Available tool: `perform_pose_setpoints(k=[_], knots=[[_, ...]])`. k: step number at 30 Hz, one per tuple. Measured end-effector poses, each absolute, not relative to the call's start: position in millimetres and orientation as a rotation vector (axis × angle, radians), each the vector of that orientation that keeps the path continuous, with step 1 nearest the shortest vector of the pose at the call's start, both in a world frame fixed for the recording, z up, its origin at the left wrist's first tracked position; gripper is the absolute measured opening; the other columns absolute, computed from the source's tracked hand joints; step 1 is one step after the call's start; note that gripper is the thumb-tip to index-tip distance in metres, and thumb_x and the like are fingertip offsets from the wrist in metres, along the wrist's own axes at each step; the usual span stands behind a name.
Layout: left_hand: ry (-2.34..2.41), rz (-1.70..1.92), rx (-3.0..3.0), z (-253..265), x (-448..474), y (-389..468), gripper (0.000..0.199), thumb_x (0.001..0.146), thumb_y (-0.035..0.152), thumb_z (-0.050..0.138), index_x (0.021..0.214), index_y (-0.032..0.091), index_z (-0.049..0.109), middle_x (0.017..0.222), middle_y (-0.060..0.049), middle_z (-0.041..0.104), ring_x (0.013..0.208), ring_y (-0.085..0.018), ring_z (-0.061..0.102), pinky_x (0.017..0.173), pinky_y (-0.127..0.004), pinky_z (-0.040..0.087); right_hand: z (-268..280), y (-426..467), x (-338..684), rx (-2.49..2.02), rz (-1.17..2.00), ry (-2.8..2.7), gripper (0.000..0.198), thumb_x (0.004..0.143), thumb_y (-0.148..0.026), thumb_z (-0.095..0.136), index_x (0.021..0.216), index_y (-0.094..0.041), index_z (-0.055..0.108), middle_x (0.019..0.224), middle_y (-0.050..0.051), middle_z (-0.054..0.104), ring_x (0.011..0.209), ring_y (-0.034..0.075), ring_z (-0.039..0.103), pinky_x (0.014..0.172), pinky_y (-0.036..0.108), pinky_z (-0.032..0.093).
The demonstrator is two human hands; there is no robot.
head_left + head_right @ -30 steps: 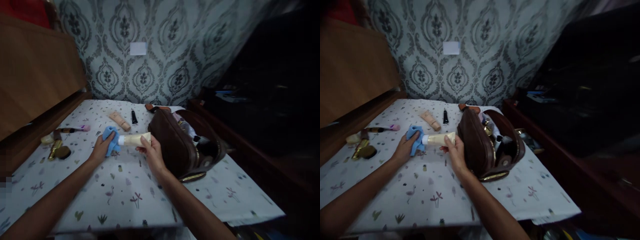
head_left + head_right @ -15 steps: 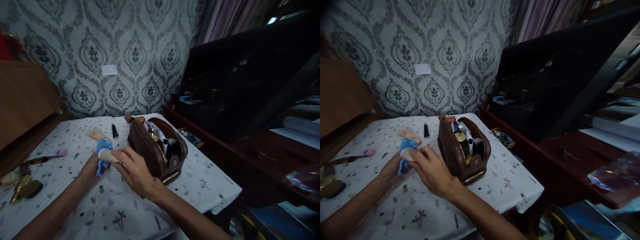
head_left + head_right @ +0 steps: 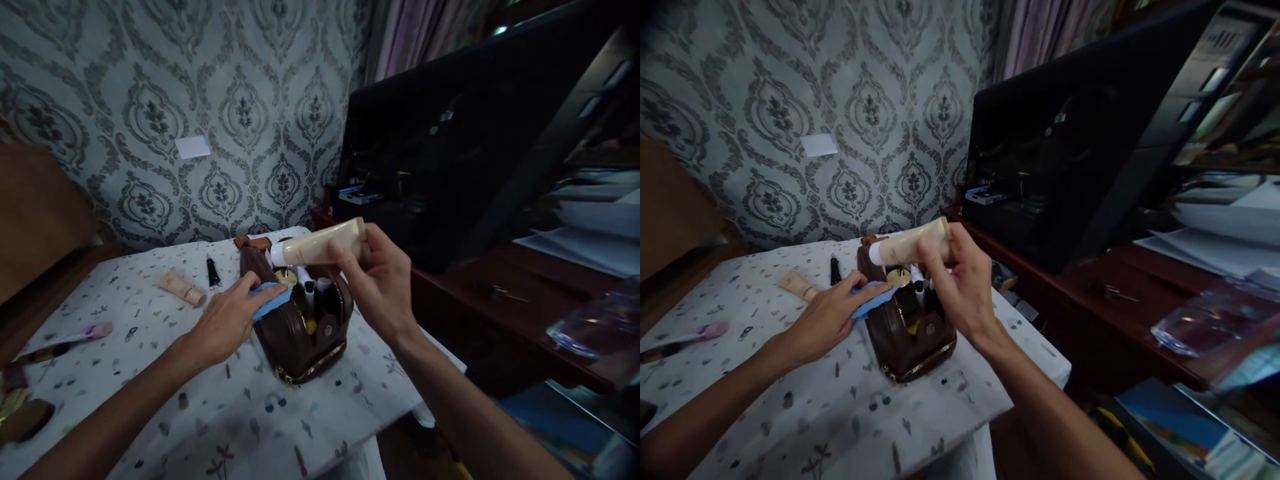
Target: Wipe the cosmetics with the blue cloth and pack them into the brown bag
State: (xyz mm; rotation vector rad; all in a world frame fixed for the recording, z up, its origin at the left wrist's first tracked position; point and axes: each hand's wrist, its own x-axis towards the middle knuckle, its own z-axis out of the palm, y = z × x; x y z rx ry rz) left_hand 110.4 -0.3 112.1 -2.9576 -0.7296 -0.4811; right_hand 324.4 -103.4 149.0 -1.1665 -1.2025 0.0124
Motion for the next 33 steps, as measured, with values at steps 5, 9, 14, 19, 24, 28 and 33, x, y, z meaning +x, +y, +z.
perform_pose_setpoints(k=[5,9,14,19,24,28,33], knots=[[-0.672,-0.559,-2.819,101.9,101.8,-5.5,0.061,0.082,0.007,0.039,0.137,0.030,0.048,0.115,-0.009,0.052,0.072,-0.018,0.055,0.052,-0.023,0.038,149.8,-48.6,355.4,-1.165,0.014,-1.284,0.026,0.089,-0.045,0.060,0.081,-0.021,0.055,0.068,-0.002,0.052,0.061,0.013,0.048,0.057,0.024,0.039],[-0.718,-0.682,-2.743,87.6,95.2,-10.9,0.064,0.081,0.006,0.038,0.141,0.028,0.042,0.120,-0.012,0.052,0.078,-0.020,0.059,0.055,-0.025,0.043,154.8,1.9,359.3,-1.251,-0.055,-1.428,0.021,0.089,-0.034,0.056,0.075,-0.022,0.048,0.066,-0.001,0.051,0.063,0.015,0.050,0.062,0.026,0.040],[-0.781,-0.662,-2.722,83.1,94.9,-13.8,0.061,0.087,0.008,0.036,0.144,0.030,0.039,0.121,-0.011,0.053,0.078,-0.020,0.059,0.053,-0.024,0.042,170.7,38.8,344.4,-1.558,-0.100,-1.690,0.012,0.088,-0.025,0.053,0.079,-0.018,0.055,0.078,0.006,0.063,0.073,0.021,0.057,0.071,0.031,0.044],[-0.805,-0.626,-2.706,83.2,93.0,-11.9,0.071,0.079,0.002,0.038,0.144,0.031,0.039,0.120,-0.009,0.054,0.085,-0.022,0.060,0.055,-0.025,0.044,182.8,46.2,337.0,-1.693,-0.102,-1.806,0.012,0.087,-0.023,0.050,0.092,-0.015,0.059,0.093,0.011,0.067,0.082,0.024,0.059,0.075,0.032,0.045],[-0.793,-0.614,-2.700,83.8,93.6,-11.3,0.075,0.075,0.001,0.040,0.144,0.030,0.039,0.120,-0.010,0.054,0.084,-0.022,0.059,0.054,-0.025,0.044,187.0,43.5,336.8,-1.722,0.014,-1.844,0.012,0.082,-0.021,0.056,0.093,-0.016,0.058,0.089,0.009,0.067,0.080,0.022,0.061,0.069,0.028,0.043],[-0.787,-0.623,-2.707,85.3,94.4,-11.9,0.076,0.073,0.000,0.039,0.144,0.029,0.039,0.120,-0.010,0.053,0.079,-0.020,0.057,0.052,-0.024,0.042,183.9,47.2,334.4,-1.694,0.216,-1.823,0.019,0.081,-0.020,0.058,0.099,-0.015,0.058,0.073,0.004,0.064,0.066,0.019,0.062,0.060,0.026,0.041],[-0.783,-0.628,-2.723,86.5,93.7,-12.5,0.076,0.075,0.001,0.039,0.145,0.029,0.037,0.119,-0.010,0.054,0.086,-0.021,0.059,0.055,-0.025,0.045,175.6,55.3,330.4,-1.615,0.371,-1.798,0.029,0.082,-0.020,0.057,0.110,-0.013,0.056,0.071,0.005,0.066,0.052,0.017,0.061,0.052,0.026,0.043]])
